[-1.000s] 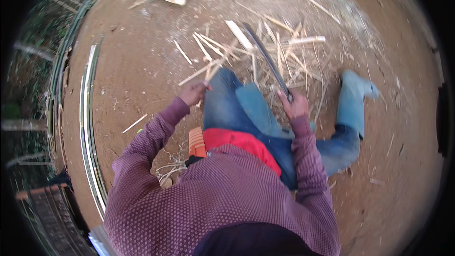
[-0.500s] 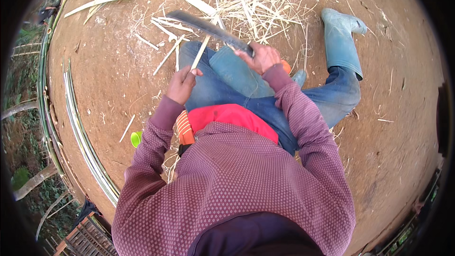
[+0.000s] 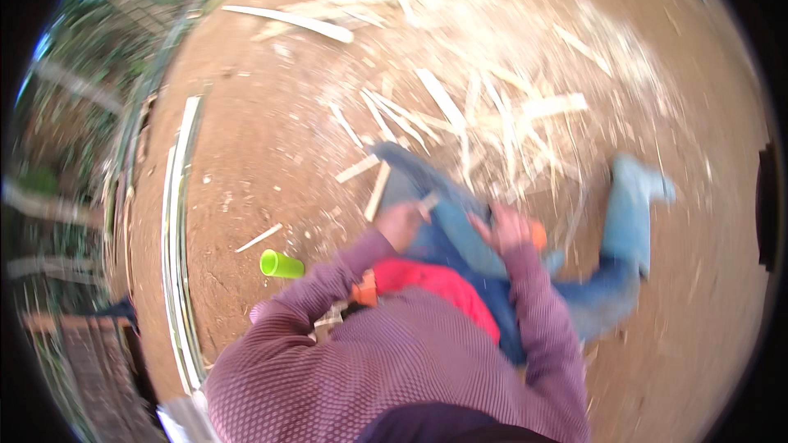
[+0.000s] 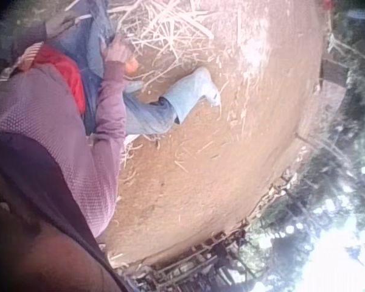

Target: The person sits on the ground and uses a machete to split long bamboo poles into thin strips. They repeatedly pick up bamboo pieces, position them on their leg, and strike them with the machete to create smaller slats, which accumulate on the ground.

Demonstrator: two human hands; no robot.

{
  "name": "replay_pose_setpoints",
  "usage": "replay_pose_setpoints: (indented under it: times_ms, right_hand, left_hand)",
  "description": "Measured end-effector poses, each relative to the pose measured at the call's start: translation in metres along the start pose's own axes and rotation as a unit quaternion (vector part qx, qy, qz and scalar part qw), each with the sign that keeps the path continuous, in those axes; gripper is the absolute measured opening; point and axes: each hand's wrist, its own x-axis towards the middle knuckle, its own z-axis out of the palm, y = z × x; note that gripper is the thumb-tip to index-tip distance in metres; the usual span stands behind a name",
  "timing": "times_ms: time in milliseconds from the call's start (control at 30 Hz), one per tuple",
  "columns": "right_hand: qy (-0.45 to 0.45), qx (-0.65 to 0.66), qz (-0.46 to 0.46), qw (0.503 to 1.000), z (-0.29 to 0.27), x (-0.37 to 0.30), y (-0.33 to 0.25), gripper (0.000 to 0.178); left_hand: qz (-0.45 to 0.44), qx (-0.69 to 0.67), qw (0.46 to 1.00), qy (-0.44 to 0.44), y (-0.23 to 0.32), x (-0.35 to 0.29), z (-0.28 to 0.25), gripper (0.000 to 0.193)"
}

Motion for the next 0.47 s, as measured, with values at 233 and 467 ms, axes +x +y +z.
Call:
replay_pose_setpoints:
  times_ms: [233, 467]
  right_hand:
    - [-0.021, 0.019, 0.104, 0.994, -0.025, 0.020, 0.023, 0.046]
    - [-0.027, 0.067, -0.024, 0.997, -0.028, -0.002, -0.016, 0.041]
  left_hand:
    - [-0.032, -0.051, 0.998, 0.006, 0.001, -0.032, -0.010, 0.019]
    - [-0.022, 0.002, 0.997, -0.073, -0.019, -0.017, 0.006, 0.033]
